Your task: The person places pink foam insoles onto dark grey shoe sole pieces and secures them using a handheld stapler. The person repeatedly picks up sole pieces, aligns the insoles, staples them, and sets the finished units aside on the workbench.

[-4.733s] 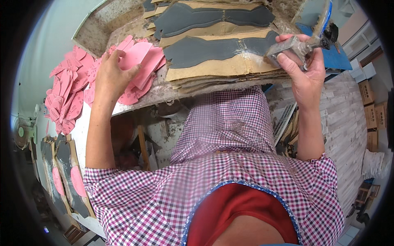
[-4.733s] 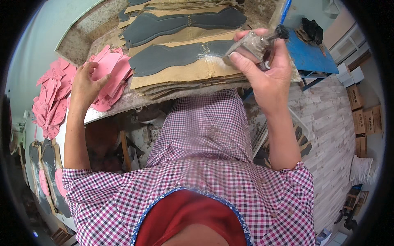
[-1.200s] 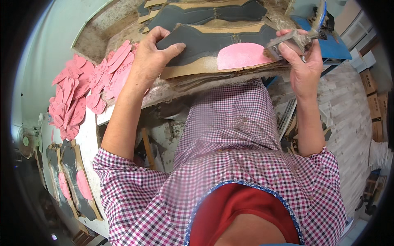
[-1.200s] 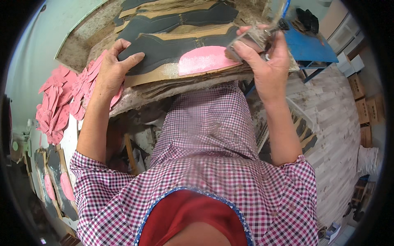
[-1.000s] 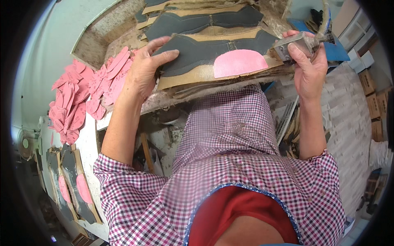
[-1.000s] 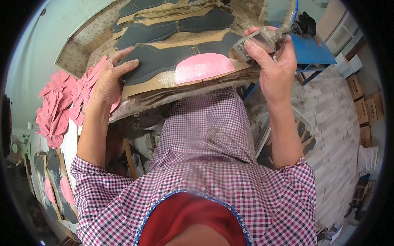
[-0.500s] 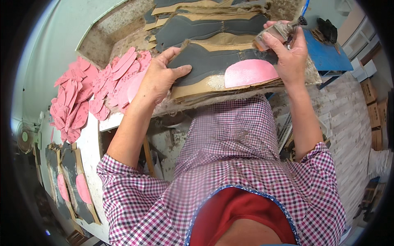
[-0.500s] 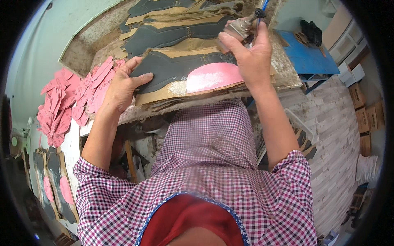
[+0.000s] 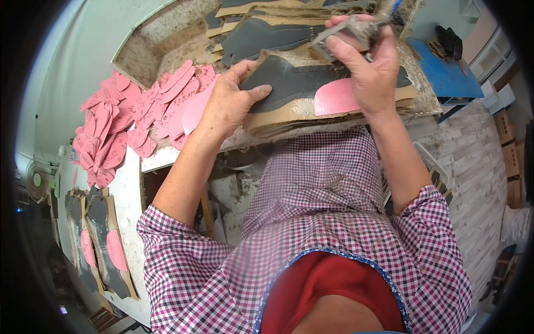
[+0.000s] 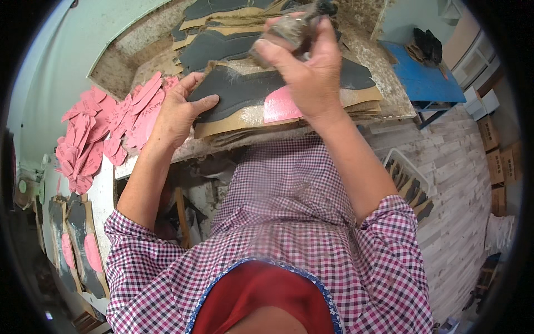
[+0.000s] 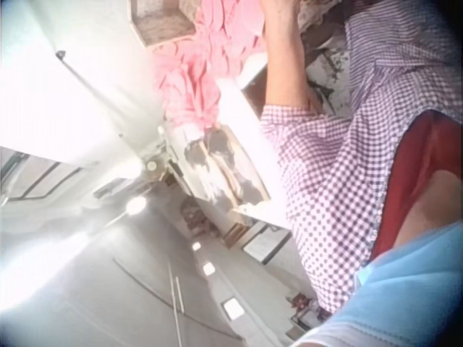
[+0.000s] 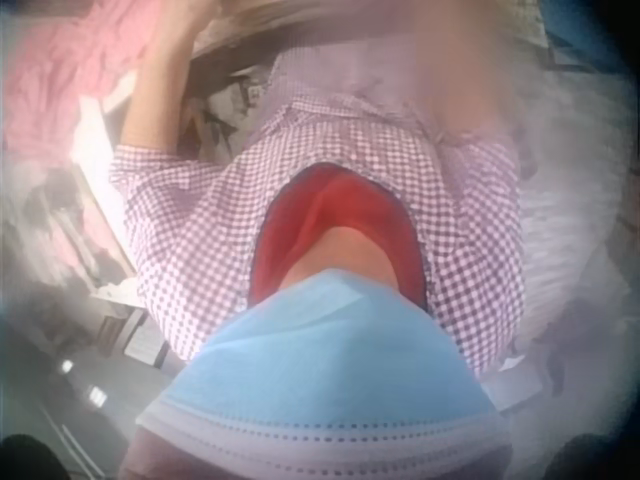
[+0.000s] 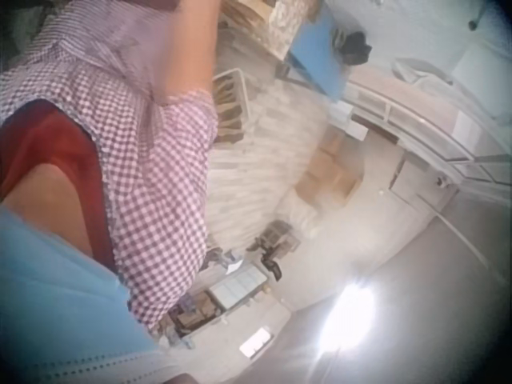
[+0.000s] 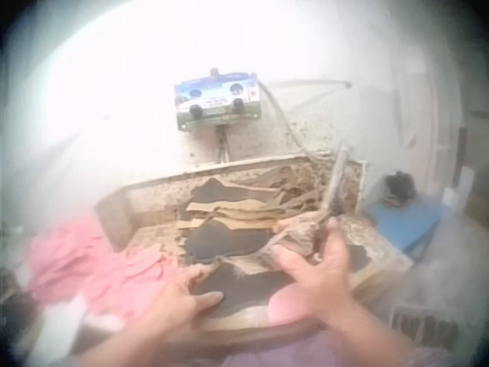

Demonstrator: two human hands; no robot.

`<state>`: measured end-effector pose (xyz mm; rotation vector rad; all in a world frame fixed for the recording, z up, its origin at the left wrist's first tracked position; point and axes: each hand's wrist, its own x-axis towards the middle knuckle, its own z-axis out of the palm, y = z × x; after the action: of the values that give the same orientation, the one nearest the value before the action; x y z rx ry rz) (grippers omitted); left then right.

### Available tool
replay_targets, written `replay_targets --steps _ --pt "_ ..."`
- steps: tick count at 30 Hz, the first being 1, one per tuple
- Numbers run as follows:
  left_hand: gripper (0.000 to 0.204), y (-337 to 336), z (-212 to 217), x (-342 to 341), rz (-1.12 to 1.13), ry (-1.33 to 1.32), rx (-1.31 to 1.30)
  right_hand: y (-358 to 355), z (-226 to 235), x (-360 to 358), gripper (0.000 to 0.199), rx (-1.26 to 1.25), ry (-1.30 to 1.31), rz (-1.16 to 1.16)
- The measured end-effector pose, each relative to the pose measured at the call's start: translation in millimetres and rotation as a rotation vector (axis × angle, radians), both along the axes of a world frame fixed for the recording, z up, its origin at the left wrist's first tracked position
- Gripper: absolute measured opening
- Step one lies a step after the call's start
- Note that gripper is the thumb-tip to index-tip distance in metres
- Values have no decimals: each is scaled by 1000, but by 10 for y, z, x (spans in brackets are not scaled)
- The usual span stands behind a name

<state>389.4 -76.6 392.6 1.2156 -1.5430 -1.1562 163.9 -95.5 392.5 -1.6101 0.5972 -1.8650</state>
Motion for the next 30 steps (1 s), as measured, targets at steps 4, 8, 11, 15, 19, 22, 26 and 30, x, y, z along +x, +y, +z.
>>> replay_targets --steps 4,8,11,15,19,22,26,30 --pt "36 14 -13 20 -23 33 16 36 -3 -404 29 8 42 -150" --pt "37 58 13 -1 -13 5 14 54 -44 -835 31 15 129 -344" --pt "40 69 17 16 -49 -1 22 68 -59 -932 34 8 132 -379" --pt "43 47 -6 91 -117 20 7 209 -62 -601 32 79 105 -277" --pt "42 59 47 78 -115 -21 27 243 -130 -98 40 36 -38 -28" --pt "42 59 50 75 -119 6 50 316 -61 -75 41 28 15 -27" --pt "47 79 56 53 -106 -9 41 345 -109 -466 37 8 109 -227" --pt "52 44 1 40 -55 44 37 365 -109 -748 37 -8 -4 -199"
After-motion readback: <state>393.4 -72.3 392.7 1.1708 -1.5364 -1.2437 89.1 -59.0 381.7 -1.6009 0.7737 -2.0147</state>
